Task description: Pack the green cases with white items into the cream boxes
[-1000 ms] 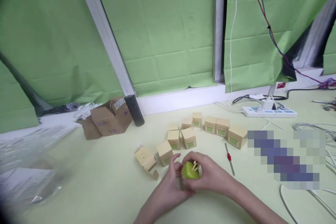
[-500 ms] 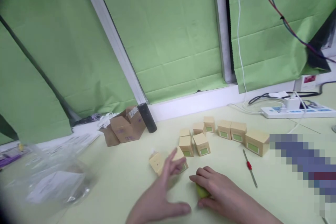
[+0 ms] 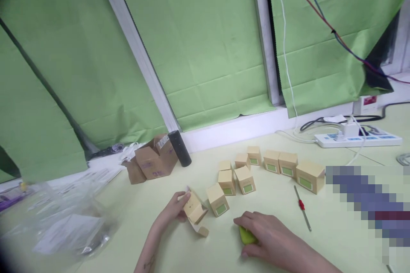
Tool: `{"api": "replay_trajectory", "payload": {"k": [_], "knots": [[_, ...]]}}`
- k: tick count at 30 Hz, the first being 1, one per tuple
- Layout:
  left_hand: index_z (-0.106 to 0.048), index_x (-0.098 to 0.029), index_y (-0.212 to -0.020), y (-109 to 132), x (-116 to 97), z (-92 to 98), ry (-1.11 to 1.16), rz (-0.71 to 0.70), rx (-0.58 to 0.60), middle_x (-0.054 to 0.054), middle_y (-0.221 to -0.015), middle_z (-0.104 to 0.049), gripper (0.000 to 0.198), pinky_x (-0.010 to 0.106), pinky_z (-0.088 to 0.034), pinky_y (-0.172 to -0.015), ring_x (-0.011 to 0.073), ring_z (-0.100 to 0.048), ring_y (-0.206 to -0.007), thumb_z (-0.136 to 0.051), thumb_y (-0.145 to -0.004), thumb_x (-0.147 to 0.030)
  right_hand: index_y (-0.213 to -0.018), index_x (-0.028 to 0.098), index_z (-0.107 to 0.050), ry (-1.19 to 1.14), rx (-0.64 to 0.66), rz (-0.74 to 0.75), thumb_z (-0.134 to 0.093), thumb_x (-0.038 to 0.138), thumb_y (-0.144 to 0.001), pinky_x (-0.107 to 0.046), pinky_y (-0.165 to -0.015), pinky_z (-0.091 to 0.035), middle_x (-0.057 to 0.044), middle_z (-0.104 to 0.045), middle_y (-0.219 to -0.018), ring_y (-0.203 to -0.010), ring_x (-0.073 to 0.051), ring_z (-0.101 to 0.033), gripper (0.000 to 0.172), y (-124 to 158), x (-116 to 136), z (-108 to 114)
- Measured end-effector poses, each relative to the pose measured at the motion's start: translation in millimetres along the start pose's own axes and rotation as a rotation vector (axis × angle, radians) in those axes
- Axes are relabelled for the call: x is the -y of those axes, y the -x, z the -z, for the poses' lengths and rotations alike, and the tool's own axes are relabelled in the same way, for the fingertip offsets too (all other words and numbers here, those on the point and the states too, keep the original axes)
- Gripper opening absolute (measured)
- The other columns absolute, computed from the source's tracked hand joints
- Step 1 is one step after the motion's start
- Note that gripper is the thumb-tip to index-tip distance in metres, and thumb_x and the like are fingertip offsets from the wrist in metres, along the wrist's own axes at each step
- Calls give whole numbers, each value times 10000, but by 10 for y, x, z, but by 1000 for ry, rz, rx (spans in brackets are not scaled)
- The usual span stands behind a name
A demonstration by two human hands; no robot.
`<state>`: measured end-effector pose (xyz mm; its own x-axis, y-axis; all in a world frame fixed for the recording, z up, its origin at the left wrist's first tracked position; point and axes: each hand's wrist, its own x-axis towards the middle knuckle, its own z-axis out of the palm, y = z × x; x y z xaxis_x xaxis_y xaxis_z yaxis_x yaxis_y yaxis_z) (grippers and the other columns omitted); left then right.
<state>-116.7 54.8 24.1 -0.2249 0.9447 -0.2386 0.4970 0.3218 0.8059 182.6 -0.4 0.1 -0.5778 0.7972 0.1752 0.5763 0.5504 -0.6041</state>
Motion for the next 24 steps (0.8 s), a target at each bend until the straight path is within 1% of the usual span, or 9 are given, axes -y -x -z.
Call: {"api": "replay_trajectory", "payload": {"k": [3,6,9,13,16,18,19,21,24], "knots": [[-484,-183,-985,21,-82,-40,20,-7,3,15,-624,-592,676,302,-406,-528,208,-570,-569,-596,-551,-689,-1168,319,-563,-5,40,-12,-670,212,-638,-323,-746,-477,-26,-641,-1004,-886,-258,-622,551,13,-23,-7],[-518,-166,-835,22,-153,-53,45,-37,22,16,-581,-582,550,307,-399,-530,213,-559,-561,-724,-484,-534,-1238,344,-493,-79,12,-62,-655,162,-615,-325,-799,-471,-23,-631,-1080,-966,-262,-601,669,33,-43,52],[-512,-173,-793,75,-243,10,132,-113,24,17,-637,-600,408,297,-413,-585,208,-573,-635,-728,-493,-346,-1203,309,-505,-210,-132,-149,-665,290,-677,-354,-825,-474,-34,-630,-1104,-980,-266,-591,550,16,-8,162],[-470,-213,-933,313,-461,5,323,-281,-10,14,-821,-618,356,276,-434,-696,189,-584,-793,-570,-607,-314,-1173,281,-506,-536,-302,-248,-631,494,-730,-390,-859,-477,-44,-619,-1106,-971,-253,-602,507,-59,84,264],[-470,-217,-1048,575,-644,-299,517,-383,167,46,-962,-637,446,308,-450,-743,216,-602,-871,-499,-605,-260,-1221,266,-469,-922,-388,-313,-563,536,-786,-388,-889,-480,-63,-600,-1158,-1051,-245,-581,521,-107,92,256],[-505,-200,-1093,721,-710,-597,703,-375,455,72,-1051,-624,499,322,-436,-787,242,-583,-953,-510,-594,-198,-1216,258,-467,-1124,-433,-307,-541,526,-811,-388,-908,-474,-69,-584,-1191,-1097,-237,-558,491,-128,67,240],[-524,-191,-1087,772,-713,-743,733,-359,546,76,-1054,-623,488,323,-427,-803,245,-578,-961,-528,-599,-190,-1191,252,-481,-1186,-447,-301,-554,519,-806,-389,-903,-475,-71,-587,-1186,-1095,-237,-560,474,-135,54,238],[-530,-186,-1085,817,-655,-987,746,-331,636,78,-1007,-634,480,321,-417,-800,240,-577,-935,-584,-609,-203,-1113,237,-514,-1248,-475,-295,-584,511,-790,-381,-869,-484,-67,-614,-1135,-1047,-234,-586,429,-138,37,249],[-496,-218,-1040,763,-468,-1193,739,-296,669,59,-933,-637,479,304,-413,-740,208,-583,-840,-670,-594,-237,-949,217,-537,-1276,-456,-352,-577,532,-784,-330,-753,-501,-28,-663,-914,-857,-200,-642,358,-128,54,294]]}}
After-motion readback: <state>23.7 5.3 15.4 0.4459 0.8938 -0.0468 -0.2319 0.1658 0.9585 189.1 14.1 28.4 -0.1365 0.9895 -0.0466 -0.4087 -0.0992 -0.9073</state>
